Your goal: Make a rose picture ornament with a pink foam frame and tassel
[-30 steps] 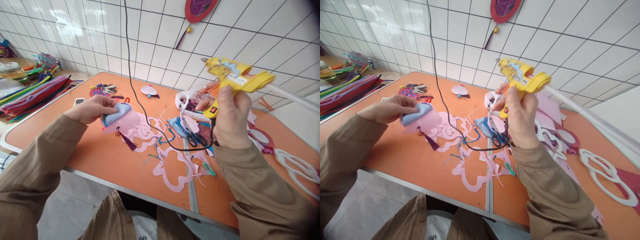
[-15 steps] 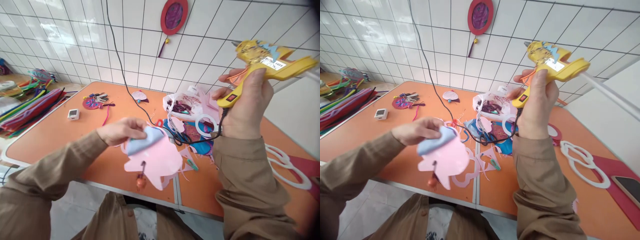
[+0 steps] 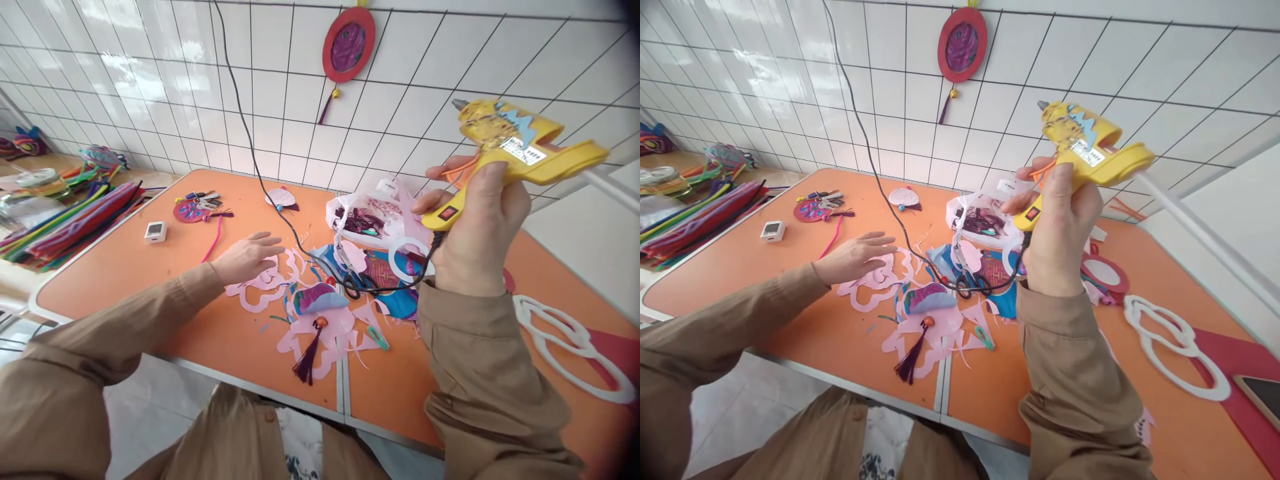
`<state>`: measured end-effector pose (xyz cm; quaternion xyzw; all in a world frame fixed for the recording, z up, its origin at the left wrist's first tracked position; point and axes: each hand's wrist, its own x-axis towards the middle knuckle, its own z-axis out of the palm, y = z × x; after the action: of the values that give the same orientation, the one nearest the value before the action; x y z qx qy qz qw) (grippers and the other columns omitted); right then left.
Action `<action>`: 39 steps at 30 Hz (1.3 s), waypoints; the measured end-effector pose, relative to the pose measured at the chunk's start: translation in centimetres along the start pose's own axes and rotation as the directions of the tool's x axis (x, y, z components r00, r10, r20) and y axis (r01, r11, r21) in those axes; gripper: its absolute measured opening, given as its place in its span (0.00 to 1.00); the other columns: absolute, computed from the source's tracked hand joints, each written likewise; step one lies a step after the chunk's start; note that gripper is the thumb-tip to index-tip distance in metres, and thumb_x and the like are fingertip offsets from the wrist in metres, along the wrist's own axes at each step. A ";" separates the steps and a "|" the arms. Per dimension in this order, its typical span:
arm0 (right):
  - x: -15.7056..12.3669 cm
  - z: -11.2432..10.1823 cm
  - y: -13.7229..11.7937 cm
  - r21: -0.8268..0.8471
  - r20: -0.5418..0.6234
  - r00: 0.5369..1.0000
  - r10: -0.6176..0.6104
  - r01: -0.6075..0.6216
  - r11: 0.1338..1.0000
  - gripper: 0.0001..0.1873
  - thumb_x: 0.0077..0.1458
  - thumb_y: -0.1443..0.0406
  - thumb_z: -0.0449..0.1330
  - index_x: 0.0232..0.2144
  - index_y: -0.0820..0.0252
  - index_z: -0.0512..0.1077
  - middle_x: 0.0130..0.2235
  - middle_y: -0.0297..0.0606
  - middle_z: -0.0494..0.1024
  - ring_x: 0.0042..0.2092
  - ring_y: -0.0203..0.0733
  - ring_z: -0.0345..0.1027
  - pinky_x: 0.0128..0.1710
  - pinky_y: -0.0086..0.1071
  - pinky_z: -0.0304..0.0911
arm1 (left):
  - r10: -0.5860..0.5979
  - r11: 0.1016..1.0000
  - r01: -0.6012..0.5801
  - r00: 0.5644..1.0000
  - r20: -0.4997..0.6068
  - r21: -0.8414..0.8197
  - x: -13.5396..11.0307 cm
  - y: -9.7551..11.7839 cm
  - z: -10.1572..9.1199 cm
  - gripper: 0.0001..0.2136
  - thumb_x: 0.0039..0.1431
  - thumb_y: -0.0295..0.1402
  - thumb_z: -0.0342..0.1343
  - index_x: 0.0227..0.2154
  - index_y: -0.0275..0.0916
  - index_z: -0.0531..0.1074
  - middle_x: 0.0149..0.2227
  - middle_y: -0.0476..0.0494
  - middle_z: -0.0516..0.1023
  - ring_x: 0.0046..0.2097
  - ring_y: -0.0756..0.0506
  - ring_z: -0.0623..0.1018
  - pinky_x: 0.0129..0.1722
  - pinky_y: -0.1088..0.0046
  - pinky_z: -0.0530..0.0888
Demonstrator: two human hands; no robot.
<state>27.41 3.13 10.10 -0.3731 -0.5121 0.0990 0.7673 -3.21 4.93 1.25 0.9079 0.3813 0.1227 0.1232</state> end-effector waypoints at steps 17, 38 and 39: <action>-1.0 0.8 1.1 0.105 0.103 0.995 0.007 -0.017 0.994 0.24 0.55 0.43 0.67 0.32 0.58 0.76 0.37 0.35 0.77 0.26 0.33 0.73 0.17 0.27 0.67 | -0.038 0.985 -0.008 0.964 0.263 0.174 -11.2 -13.2 -2.9 0.24 0.71 0.36 0.52 0.68 0.47 0.69 0.74 0.39 0.63 0.75 0.32 0.60 0.67 0.52 0.68; -1.5 1.1 0.7 0.070 0.149 0.989 -0.013 0.003 0.998 0.20 0.61 0.46 0.64 0.33 0.57 0.76 0.35 0.33 0.79 0.24 0.31 0.71 0.22 0.30 0.71 | -0.012 0.961 -0.028 0.990 0.143 0.276 -10.7 -9.3 -3.2 0.12 0.66 0.32 0.55 0.48 0.43 0.81 0.58 0.37 0.81 0.59 0.37 0.78 0.59 0.60 0.75; -1.5 1.1 0.6 0.068 0.148 0.989 -0.011 0.001 0.998 0.20 0.61 0.47 0.63 0.34 0.57 0.75 0.35 0.33 0.79 0.23 0.31 0.70 0.23 0.31 0.72 | -0.012 0.961 -0.025 0.991 0.130 0.274 -10.3 -8.5 -3.2 0.13 0.66 0.32 0.55 0.48 0.42 0.81 0.59 0.36 0.80 0.60 0.36 0.78 0.60 0.58 0.74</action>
<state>25.90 3.24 8.83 -0.3369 -0.5651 0.1415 0.7397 -16.82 3.65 0.28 0.9235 0.3828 0.0096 0.0202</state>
